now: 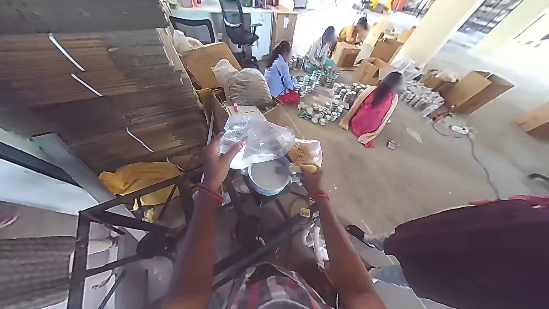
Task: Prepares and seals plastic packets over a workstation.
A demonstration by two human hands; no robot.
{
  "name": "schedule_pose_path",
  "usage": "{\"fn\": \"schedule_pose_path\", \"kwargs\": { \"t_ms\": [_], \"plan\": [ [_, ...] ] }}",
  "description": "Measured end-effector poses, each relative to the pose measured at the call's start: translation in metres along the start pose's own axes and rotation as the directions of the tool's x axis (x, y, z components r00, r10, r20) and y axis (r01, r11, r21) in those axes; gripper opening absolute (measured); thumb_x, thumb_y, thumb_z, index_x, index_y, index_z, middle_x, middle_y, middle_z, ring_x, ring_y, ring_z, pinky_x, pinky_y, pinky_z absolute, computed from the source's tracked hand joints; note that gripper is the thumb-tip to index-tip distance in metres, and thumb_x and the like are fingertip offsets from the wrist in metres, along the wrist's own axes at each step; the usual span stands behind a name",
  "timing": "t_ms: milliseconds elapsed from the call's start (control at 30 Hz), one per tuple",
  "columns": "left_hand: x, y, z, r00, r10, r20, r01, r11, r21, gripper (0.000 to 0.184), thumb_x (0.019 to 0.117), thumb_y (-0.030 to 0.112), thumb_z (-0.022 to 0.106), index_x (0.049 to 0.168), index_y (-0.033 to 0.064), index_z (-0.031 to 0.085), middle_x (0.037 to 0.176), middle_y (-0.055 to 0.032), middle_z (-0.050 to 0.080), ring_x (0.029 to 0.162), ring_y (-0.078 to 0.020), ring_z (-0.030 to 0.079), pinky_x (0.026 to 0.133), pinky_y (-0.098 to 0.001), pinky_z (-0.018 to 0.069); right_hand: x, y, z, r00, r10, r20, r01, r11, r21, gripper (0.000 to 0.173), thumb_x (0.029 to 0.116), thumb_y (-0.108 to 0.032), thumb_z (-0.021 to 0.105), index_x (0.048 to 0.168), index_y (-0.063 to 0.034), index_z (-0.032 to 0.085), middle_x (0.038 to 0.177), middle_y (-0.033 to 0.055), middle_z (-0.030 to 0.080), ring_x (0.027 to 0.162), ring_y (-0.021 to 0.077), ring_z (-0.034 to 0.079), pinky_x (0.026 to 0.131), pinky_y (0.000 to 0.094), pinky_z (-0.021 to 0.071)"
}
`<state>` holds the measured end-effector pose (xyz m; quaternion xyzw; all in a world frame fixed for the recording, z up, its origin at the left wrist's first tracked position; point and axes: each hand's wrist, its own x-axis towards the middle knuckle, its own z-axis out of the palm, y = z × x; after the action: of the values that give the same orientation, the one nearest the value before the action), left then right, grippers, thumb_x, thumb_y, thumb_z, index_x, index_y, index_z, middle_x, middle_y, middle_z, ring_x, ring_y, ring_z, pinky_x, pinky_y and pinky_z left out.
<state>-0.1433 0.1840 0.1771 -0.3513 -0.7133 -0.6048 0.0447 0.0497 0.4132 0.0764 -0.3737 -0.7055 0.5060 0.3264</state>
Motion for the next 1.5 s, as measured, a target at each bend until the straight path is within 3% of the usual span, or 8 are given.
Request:
{"fn": "schedule_pose_path", "kwargs": {
  "t_ms": [167,333,567,733,933,1133,1333,1500],
  "plan": [
    [0.004,0.001,-0.002,1.0,0.007,0.015,-0.007,1.0,0.017,0.044,0.0946,0.025,0.075,0.128,-0.0019,0.063,0.114,-0.016,0.071,0.105,-0.0153,0.069,0.099,-0.0388,0.0543,-0.012,-0.016,-0.007,0.984,0.037,0.172,-0.029,0.998,-0.048,0.019,0.0956,-0.019,0.073,0.107,-0.0034,0.074,0.09,0.0101,0.075,0.076,0.0165,0.072,0.075,0.037,0.0624],
    [0.005,-0.001,-0.004,0.999,0.029,0.027,-0.03,0.999,0.041,0.037,0.0948,0.021,0.074,0.122,-0.0019,0.065,0.108,-0.015,0.072,0.1,-0.0154,0.07,0.095,-0.0382,0.0559,-0.01,-0.005,-0.01,1.0,-0.021,0.007,0.021,0.997,-0.072,0.021,0.0949,-0.021,0.073,0.105,-0.003,0.074,0.09,0.012,0.073,0.079,0.0199,0.071,0.078,0.0439,0.0604],
    [0.011,-0.004,-0.008,0.999,0.003,0.045,-0.01,0.988,0.155,0.046,0.0949,0.033,0.075,0.124,-0.0012,0.067,0.11,-0.0205,0.072,0.104,-0.0306,0.071,0.096,-0.0567,0.0523,-0.024,-0.012,-0.005,0.992,0.009,0.125,-0.005,1.0,-0.028,0.018,0.095,-0.017,0.073,0.105,-0.0026,0.074,0.094,0.0104,0.075,0.081,0.0172,0.073,0.078,0.0374,0.0634],
    [0.008,0.002,-0.002,0.999,0.025,0.048,-0.031,0.991,0.131,0.04,0.0946,0.024,0.075,0.122,-0.0035,0.066,0.11,-0.0198,0.072,0.103,-0.0247,0.07,0.098,-0.0487,0.0526,-0.01,0.001,0.005,0.999,-0.021,-0.039,0.019,0.999,-0.049,0.02,0.095,-0.019,0.072,0.105,-0.0019,0.074,0.088,0.0121,0.073,0.077,0.019,0.072,0.077,0.0409,0.0615],
    [0.009,0.001,-0.002,0.998,-0.002,0.059,-0.004,0.995,0.099,0.038,0.0948,0.024,0.075,0.121,-0.002,0.067,0.108,-0.0178,0.072,0.101,-0.0222,0.07,0.095,-0.0473,0.0536,-0.023,-0.018,0.004,0.991,0.042,0.125,-0.049,0.997,0.053,0.015,0.0944,-0.012,0.073,0.104,0.0009,0.073,0.091,0.0117,0.074,0.076,0.0163,0.073,0.073,0.0343,0.064],
    [0.001,-0.009,-0.007,1.0,-0.025,0.009,0.024,1.0,0.016,0.045,0.0945,0.024,0.075,0.129,-0.0014,0.062,0.116,-0.0167,0.07,0.106,-0.0177,0.069,0.099,-0.0406,0.0545,-0.009,-0.004,0.0,0.999,0.038,-0.032,-0.038,0.999,0.003,0.018,0.0951,-0.017,0.073,0.104,-0.0011,0.074,0.088,0.0112,0.074,0.075,0.017,0.072,0.075,0.0376,0.0625],
    [0.001,-0.009,-0.012,0.999,-0.017,-0.052,0.015,0.999,-0.039,0.039,0.0925,0.023,0.076,0.121,-0.0013,0.065,0.111,-0.011,0.071,0.103,-0.0091,0.067,0.096,-0.033,0.0547,-0.031,-0.012,-0.002,0.98,-0.075,0.186,0.089,0.994,-0.07,0.02,0.0948,-0.017,0.071,0.109,-0.0034,0.075,0.098,0.0089,0.075,0.084,0.0148,0.072,0.081,0.0361,0.0615],
    [0.0,0.002,-0.019,0.997,0.0,-0.082,-0.001,1.0,-0.015,0.043,0.0915,0.023,0.077,0.122,-0.0034,0.065,0.111,-0.0123,0.071,0.102,-0.0082,0.068,0.096,-0.0321,0.055,-0.015,0.001,-0.005,0.998,-0.052,0.024,0.055,0.994,-0.097,0.021,0.0964,-0.022,0.071,0.107,-0.0036,0.074,0.092,0.0104,0.074,0.082,0.0182,0.072,0.08,0.0413,0.0606]
  ]
}}
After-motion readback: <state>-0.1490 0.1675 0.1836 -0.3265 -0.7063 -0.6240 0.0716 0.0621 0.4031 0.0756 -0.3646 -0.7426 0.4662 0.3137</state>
